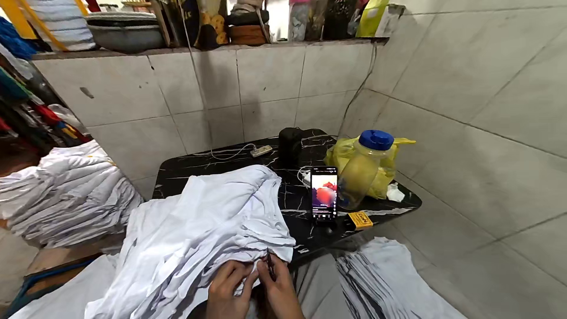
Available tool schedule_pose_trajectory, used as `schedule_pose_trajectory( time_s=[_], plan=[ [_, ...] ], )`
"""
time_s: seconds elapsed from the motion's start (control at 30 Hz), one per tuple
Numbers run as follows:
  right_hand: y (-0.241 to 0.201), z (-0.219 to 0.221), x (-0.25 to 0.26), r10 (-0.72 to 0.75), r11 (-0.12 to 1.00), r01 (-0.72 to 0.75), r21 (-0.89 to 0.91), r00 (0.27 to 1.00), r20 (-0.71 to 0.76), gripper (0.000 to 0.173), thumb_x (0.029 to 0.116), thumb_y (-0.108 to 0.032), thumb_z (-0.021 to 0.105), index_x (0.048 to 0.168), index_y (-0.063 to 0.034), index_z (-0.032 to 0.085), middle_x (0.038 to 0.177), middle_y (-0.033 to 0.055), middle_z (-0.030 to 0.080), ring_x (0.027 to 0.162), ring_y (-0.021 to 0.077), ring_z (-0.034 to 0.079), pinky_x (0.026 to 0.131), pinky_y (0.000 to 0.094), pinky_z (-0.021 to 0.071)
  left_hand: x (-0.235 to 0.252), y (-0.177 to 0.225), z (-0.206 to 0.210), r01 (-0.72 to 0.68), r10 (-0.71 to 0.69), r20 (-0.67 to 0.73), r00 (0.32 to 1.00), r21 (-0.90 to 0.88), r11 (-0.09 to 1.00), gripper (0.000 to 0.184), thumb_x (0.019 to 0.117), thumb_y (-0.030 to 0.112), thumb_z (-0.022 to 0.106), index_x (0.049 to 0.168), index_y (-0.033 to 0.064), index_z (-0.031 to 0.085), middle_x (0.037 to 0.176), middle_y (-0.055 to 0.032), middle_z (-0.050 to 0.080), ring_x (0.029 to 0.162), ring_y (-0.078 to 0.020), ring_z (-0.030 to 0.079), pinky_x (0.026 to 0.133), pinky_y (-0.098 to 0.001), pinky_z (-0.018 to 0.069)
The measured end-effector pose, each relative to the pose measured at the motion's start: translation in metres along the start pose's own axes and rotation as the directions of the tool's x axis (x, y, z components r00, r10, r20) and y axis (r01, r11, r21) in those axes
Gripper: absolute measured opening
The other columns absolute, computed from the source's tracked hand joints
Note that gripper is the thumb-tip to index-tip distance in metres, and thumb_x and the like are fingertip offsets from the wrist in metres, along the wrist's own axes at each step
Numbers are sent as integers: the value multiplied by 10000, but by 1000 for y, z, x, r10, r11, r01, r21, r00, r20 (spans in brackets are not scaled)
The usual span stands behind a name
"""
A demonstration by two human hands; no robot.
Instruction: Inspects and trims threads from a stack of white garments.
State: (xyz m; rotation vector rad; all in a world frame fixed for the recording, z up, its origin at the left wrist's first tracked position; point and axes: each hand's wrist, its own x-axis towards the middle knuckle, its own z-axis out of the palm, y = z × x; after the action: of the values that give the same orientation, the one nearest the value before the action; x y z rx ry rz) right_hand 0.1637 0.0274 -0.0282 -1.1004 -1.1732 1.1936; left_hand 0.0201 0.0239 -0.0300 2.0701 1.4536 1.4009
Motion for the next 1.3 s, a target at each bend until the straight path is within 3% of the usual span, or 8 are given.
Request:
schedule_pose_trajectory(
  time_s=[0.3,0.5,0.6,0.77,0.97,1.1,1.2,1.3],
  plan=[
    [9,2,1,-57,992,57,-109,998,9,192,1031,-136,539,1077,21,640,782,2,600,685,30,562,677,223,506,-9,-6,-2,2,-7,-73,997,-60,998,154,927,173,723,880,27,735,830,-33,716,743,-14,667,704,-151,570],
    [4,3,0,-32,986,37,-160,999,31,201,1038,-148,540,1080,18,646,791,39,626,703,80,600,701,276,533,-11,-12,-5,67,-63,25,998,-258,964,171,866,134,810,983,16,770,1008,-66,735,892,-76,717,792,-235,630],
    [5,3,1,-31,974,41,-221,998,49,223,1039,-167,544,1089,15,661,809,55,649,729,109,620,727,315,540,-8,-14,-4,27,-26,9,1000,-175,984,106,890,146,765,880,40,766,935,-40,736,848,-36,696,763,-185,600],
    [6,7,0,-54,986,56,-155,998,21,217,1037,-191,571,1059,7,655,794,29,638,716,73,607,705,266,533,-8,-10,0,61,-59,26,998,-63,996,220,985,200,635,918,5,711,861,-67,693,761,-51,647,729,-186,559],
    [6,12,-2,-13,983,14,-184,1000,8,415,921,-284,761,1168,20,624,917,81,707,813,136,675,755,337,574,-18,-12,-16,48,-48,57,997,10,999,166,991,134,618,992,9,727,993,-103,719,953,-154,694,898,-313,579],
    [-5,19,-9,-121,848,124,-515,992,40,308,893,-170,730,1149,-2,695,970,124,734,836,243,718,756,454,598,-28,-9,-40,180,-191,-14,982,404,897,233,990,82,584,1124,-29,739,1066,-249,727,972,-422,724,861,-578,578],
    [-9,25,-16,-255,617,243,-749,962,102,322,764,-35,740,1085,-55,749,966,143,732,687,293,724,559,494,590,-31,-9,-51,229,-213,-98,972,592,773,273,921,36,600,1150,-29,734,1072,-297,716,940,-480,718,800,-606,574],
    [-30,26,-21,-34,493,144,-858,989,146,386,817,-33,696,1191,-115,734,1047,197,708,699,359,712,585,533,577,-32,-10,-57,237,-201,-129,971,639,732,304,865,27,642,1150,-9,743,1097,-330,686,941,-496,704,783,-590,571]
  ],
)
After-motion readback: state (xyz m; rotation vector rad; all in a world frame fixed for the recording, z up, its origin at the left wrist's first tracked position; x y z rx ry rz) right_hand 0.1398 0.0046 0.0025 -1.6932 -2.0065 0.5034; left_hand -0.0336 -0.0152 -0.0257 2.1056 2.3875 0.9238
